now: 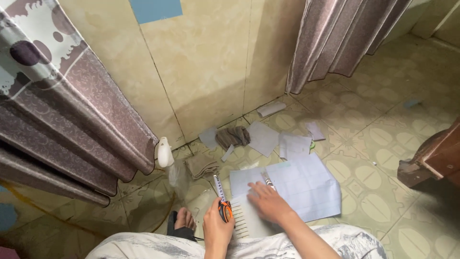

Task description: Measuring a wall area and cutting a piece of paper to size for application.

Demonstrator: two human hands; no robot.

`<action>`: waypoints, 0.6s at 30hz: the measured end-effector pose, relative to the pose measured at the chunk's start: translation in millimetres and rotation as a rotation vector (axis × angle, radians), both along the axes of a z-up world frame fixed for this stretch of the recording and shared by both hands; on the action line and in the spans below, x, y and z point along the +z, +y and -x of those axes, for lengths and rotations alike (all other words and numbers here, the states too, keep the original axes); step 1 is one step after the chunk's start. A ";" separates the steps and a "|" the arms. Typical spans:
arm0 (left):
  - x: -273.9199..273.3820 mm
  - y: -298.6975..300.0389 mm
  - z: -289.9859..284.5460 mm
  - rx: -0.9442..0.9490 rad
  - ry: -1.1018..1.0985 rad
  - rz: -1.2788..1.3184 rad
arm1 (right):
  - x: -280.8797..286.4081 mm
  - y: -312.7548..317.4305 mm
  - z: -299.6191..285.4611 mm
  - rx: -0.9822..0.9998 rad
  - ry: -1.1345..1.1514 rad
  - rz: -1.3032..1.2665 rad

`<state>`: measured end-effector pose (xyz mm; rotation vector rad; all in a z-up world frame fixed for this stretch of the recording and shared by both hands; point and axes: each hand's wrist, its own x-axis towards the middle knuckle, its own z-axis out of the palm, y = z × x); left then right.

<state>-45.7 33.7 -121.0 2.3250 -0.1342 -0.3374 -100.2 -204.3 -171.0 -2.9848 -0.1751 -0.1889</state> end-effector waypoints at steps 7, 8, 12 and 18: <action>-2.6 -5.5 5.2 -0.084 0.074 -0.038 | 6.3 -3.0 -3.9 0.023 0.560 -0.222; -4.1 -7.4 6.5 -0.092 0.079 -0.038 | 11.4 -1.7 -3.4 0.002 0.627 -0.267; -31.5 -14.9 9.7 -0.127 0.038 -0.063 | 27.3 3.1 -2.8 -0.128 0.697 -0.372; -30.0 -18.9 10.0 -0.157 0.099 -0.096 | 35.3 7.6 -3.8 -0.223 0.652 -0.389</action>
